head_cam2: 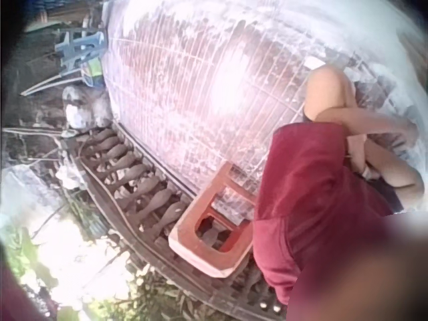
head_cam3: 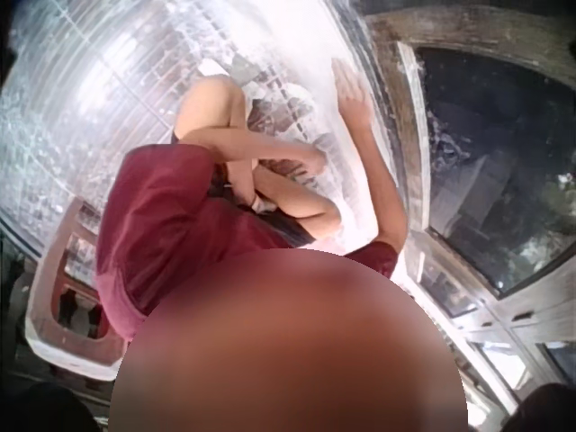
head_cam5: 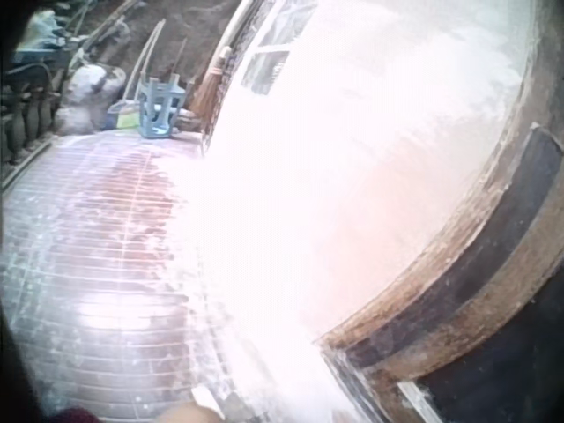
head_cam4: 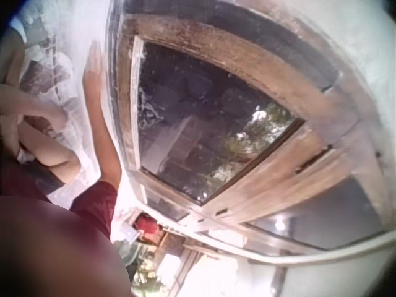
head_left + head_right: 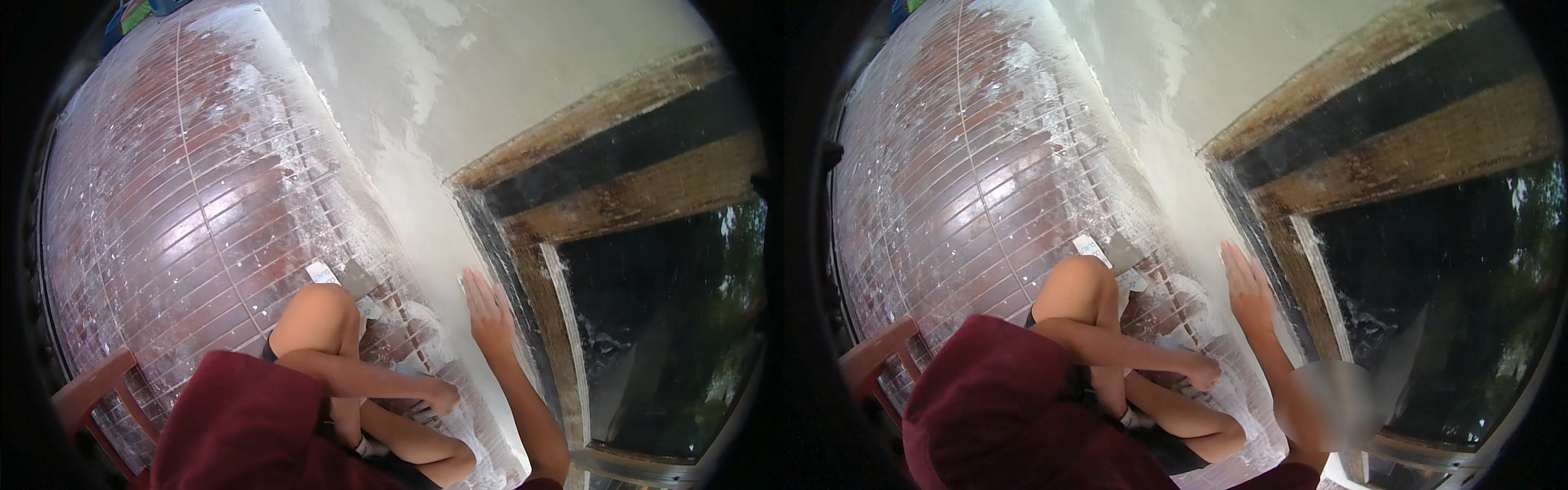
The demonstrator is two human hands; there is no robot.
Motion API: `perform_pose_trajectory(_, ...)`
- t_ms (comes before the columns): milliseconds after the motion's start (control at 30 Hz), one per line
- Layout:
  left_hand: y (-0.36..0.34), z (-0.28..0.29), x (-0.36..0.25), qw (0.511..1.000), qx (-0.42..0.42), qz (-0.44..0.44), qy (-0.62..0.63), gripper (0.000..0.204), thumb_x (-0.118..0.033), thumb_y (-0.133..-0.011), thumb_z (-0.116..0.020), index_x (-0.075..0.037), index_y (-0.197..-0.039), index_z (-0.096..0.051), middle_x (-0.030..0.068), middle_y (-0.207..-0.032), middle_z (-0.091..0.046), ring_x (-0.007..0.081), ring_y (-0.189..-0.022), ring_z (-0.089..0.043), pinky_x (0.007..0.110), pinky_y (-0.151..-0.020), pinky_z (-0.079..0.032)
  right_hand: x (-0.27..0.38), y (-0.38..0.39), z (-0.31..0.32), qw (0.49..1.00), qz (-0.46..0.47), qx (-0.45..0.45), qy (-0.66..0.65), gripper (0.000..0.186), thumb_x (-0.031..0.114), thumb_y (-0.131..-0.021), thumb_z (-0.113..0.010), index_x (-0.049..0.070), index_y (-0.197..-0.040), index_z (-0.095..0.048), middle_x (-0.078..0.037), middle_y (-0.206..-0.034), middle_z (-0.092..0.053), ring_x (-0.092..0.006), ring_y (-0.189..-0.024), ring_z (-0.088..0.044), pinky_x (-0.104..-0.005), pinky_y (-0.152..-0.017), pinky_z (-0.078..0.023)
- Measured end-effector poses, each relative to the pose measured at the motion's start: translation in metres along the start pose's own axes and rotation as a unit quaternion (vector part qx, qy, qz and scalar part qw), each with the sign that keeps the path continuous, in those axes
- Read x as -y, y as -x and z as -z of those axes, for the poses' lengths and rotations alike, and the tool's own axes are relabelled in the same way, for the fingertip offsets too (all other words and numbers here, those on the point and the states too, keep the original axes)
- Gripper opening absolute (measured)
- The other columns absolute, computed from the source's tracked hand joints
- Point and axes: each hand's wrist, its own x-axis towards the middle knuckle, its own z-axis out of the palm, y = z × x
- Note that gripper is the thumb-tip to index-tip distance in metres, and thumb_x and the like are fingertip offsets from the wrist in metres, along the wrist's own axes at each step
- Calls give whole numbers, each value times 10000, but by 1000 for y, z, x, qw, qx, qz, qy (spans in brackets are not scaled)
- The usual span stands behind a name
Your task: The person applies white plaster to a tiled wall beneath a wooden window frame using a small trowel. They repeatedly scoop plaster from a bucket and smooth it along the wall surface.
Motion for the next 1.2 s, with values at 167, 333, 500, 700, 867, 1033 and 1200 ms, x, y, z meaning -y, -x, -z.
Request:
perform_pose_trajectory(167,41,17,-15,998,-13,-44,53,314,-259,-855,-553,12,-965,-667,227,-903,-674,371,-898,-644,453,-790,-519,10,-91,7,999,11,-41,10,547,181,-940,-426,33,-1465,-394,-21,-1578,-311,-137,-1462,-243,-354,-1203,-202)
perform_pose_trajectory(333,53,31,-6,998,-6,-57,-35,317,-279,-873,-550,1,-960,-670,223,-889,-678,373,-900,-649,435,-807,-517,-9,-192,46,995,-3,-93,36,531,148,-915,-471,68,-1440,-450,-20,-1570,-332,-146,-1452,-274,-376,-1208,-193)
perform_pose_trajectory(500,64,49,21,974,-75,140,-163,312,-261,-801,-586,-36,-991,-692,160,-932,-701,345,-961,-662,495,-836,-493,-44,-280,84,973,-100,-182,102,621,112,-884,-487,96,-1493,-366,1,-1608,-238,-131,-1484,-180,-371,-1227,-119)
perform_pose_trajectory(700,54,50,75,906,-269,192,-266,263,-176,-704,-648,-45,-913,-736,150,-890,-717,299,-861,-702,454,-675,-534,4,-266,35,984,-35,-60,163,650,109,-932,-385,50,-1544,-174,-32,-1629,-154,-146,-1496,-126,-366,-1236,-24)
perform_pose_trajectory(867,107,76,70,964,-173,104,-175,351,-335,-842,-603,-27,-968,-718,176,-936,-707,311,-921,-681,440,-756,-527,87,-168,-33,989,67,96,-86,529,173,-916,-453,37,-1427,-429,-108,-1453,-484,-204,-1380,-401,-453,-1186,-227)
perform_pose_trajectory(1033,142,124,8,992,64,-35,-101,439,-446,-974,-524,-63,-1140,-659,128,-1027,-706,289,-972,-659,380,-837,-513,93,-18,-53,805,-25,110,-583,388,188,-850,-585,100,-1225,-625,-172,-1168,-646,-341,-1039,-631,-438,-855,-491)
perform_pose_trajectory(1200,141,144,-3,995,-50,87,-1,431,-426,-958,-590,-38,-1132,-656,137,-985,-706,208,-916,-660,314,-798,-502,112,115,9,492,-397,6,-775,287,200,-980,-555,77,-1229,-625,-91,-1077,-688,-180,-949,-644,-311,-767,-505)
